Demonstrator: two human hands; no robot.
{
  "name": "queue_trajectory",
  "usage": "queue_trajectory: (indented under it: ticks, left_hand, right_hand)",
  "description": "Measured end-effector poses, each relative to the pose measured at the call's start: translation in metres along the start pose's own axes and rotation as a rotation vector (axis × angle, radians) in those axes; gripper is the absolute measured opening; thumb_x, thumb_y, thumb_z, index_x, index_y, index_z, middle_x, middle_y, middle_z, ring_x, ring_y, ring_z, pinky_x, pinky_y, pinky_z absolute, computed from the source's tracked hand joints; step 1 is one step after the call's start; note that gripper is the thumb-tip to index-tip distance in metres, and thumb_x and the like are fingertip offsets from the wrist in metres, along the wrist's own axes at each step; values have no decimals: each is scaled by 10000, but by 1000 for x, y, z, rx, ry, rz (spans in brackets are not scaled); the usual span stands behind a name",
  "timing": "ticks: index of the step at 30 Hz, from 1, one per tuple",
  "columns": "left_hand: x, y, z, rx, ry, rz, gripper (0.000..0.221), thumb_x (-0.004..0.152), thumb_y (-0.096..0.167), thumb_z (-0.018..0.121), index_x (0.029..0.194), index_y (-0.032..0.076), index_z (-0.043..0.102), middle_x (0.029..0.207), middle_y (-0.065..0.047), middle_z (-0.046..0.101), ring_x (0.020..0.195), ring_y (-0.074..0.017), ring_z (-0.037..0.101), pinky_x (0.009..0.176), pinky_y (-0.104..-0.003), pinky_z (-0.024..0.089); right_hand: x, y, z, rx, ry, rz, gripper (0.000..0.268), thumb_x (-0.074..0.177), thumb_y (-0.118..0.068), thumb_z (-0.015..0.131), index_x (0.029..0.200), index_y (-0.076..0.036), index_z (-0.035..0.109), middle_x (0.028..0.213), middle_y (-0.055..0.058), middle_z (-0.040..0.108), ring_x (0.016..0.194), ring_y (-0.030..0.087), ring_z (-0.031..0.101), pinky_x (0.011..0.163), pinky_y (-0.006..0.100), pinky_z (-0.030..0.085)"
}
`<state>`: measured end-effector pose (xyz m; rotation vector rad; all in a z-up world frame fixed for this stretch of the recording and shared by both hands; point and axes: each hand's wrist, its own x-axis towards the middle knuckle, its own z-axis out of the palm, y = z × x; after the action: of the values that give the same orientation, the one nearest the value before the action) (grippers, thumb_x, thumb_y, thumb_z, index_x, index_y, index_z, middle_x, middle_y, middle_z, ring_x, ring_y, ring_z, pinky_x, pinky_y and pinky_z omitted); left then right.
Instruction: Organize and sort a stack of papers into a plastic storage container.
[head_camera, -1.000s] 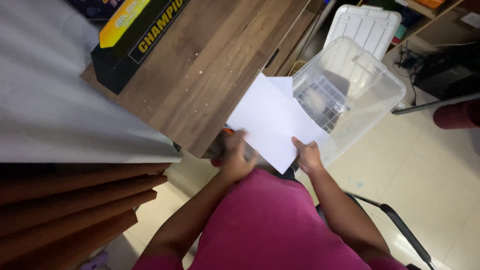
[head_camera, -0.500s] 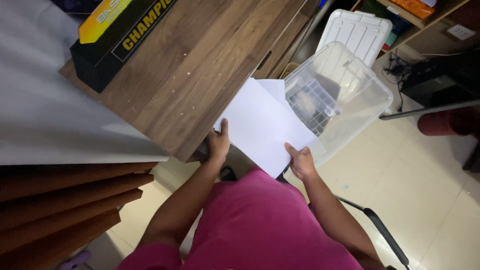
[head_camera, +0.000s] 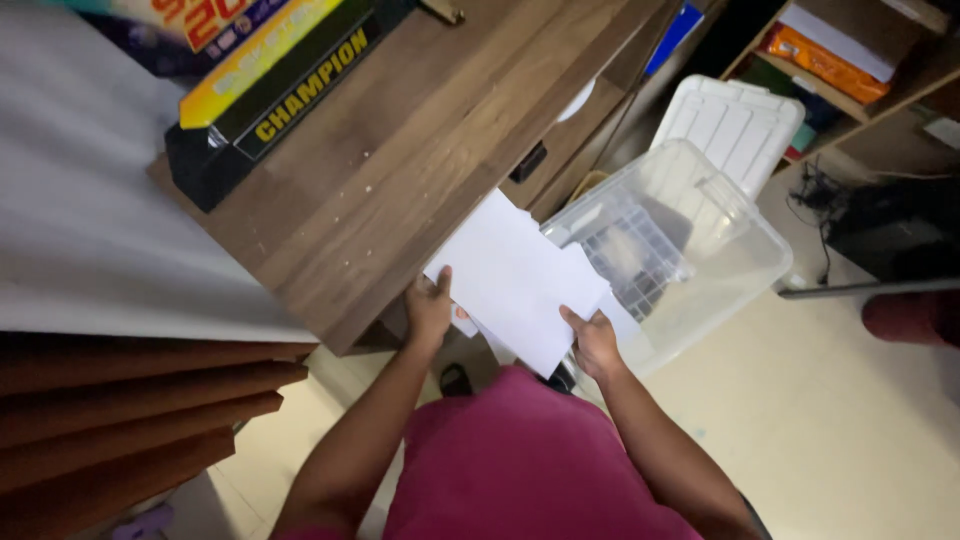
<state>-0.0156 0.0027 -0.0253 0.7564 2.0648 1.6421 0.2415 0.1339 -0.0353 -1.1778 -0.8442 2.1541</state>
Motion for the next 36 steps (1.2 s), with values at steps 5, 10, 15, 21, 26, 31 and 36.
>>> queue_trajectory:
  ticks: [5,10,15,21,26,31,36]
  left_hand:
    - [-4,52,36,-603,-83,-423,560,912,190,722,1369,-38,493,1203,-122,656,1060,-271,630,841,-456,503]
    - [-3,43,77,-593,-155,-514,537,922,166,728,1382,-26,526,1288,-120,660,1172,-240,634,990,-370,507]
    - [-4,77,88,-649,-153,-544,453,969,143,696,1325,-101,557,1259,-188,672,1119,-292,650,979,-410,529]
    - [-1,113,99,-764,-321,-404,447,952,108,674,1341,-80,557,1269,-154,659,1141,-264,636,975,-384,530]
    - [2,146,102,-770,-432,-476,494,947,116,678,1377,-67,521,1315,-166,620,1192,-287,617,996,-428,534]
    - [-1,140,99,-807,-651,-546,537,957,128,671,1429,-46,481,1371,-184,586,1257,-321,593,1020,-473,531]
    - [-1,126,100,-843,-587,-629,541,916,76,648,1419,7,461,1336,-164,591,1197,-335,615,993,-500,541]
  right_hand:
    - [13,1,-14,40,13,37,442,952,-31,621,1375,10,500,1307,158,651,1172,292,655,1006,431,553]
    - [6,-11,-19,117,-91,-33,419,959,-44,611,1365,-12,511,1288,133,664,1151,267,669,989,417,567]
    - [-7,-43,-32,225,-105,128,379,1001,-64,610,1354,37,517,1294,203,657,1159,312,666,983,446,586]
    - [-15,-48,-56,354,-231,22,541,943,-84,643,1448,-25,458,1370,168,612,1255,319,605,1071,485,508]
    - [-40,-64,-59,584,-117,44,722,914,-438,553,1501,-34,439,1468,214,558,1339,407,532,1121,562,405]
    - [-54,-63,-74,660,4,16,801,903,-605,427,1496,-67,462,1499,207,518,1359,426,496,1143,585,358]
    - [-65,-30,-104,602,-52,-159,616,991,-318,459,1504,23,447,1501,223,540,1383,389,525,1180,534,401]
